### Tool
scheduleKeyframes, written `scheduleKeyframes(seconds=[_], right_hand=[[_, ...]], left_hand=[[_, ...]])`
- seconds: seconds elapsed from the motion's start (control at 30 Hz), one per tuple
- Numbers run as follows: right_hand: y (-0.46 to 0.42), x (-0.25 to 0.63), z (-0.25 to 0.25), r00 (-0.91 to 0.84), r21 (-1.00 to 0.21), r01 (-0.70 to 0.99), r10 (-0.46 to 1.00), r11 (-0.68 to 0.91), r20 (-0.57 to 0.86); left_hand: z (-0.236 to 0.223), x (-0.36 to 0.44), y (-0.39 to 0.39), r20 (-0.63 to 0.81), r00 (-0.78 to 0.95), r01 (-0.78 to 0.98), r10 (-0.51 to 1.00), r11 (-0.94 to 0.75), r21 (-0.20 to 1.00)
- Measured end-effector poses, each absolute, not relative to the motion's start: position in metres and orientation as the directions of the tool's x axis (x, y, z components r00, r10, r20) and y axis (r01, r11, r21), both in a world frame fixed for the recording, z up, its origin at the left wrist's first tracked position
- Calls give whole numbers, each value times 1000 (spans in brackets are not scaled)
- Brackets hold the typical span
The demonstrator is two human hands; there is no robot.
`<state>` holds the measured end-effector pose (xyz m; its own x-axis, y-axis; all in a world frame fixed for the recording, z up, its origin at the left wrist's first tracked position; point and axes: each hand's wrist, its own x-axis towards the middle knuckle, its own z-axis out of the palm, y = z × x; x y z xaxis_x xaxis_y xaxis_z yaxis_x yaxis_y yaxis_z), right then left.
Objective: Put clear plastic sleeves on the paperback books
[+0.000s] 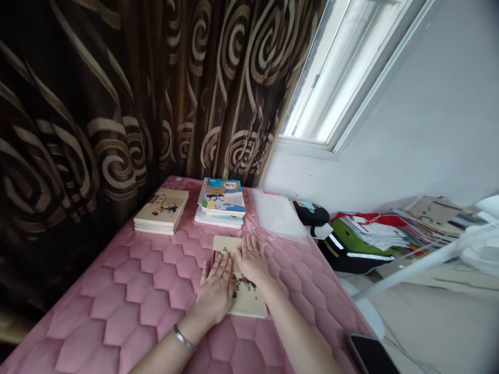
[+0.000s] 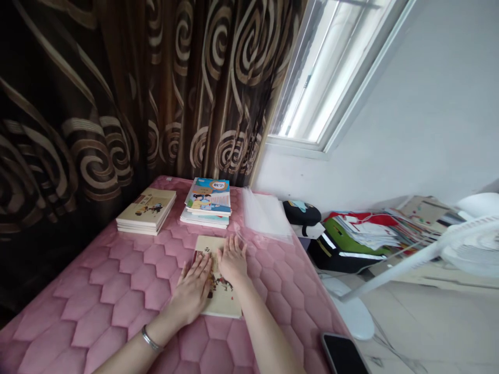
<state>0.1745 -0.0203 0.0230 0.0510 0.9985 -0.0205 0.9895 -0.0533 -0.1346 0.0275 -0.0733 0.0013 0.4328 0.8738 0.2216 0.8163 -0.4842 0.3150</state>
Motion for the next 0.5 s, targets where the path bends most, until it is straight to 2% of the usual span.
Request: scheduleKeyframes(seconds=[0.27, 0.4, 0.5], right_hand=[[-94, 165, 6, -35, -163, 986, 999, 40, 32], [-99, 184, -1, -81, -247, 965, 996, 85, 24], [-97, 187, -2, -83, -291, 953, 996, 88, 30]], left_hand=[[5, 26, -73, 196, 446, 817, 874, -486, 310], [12, 29, -75, 187, 419, 830, 889, -458, 318], [16, 37, -83, 201, 372, 865, 906, -417, 280]])
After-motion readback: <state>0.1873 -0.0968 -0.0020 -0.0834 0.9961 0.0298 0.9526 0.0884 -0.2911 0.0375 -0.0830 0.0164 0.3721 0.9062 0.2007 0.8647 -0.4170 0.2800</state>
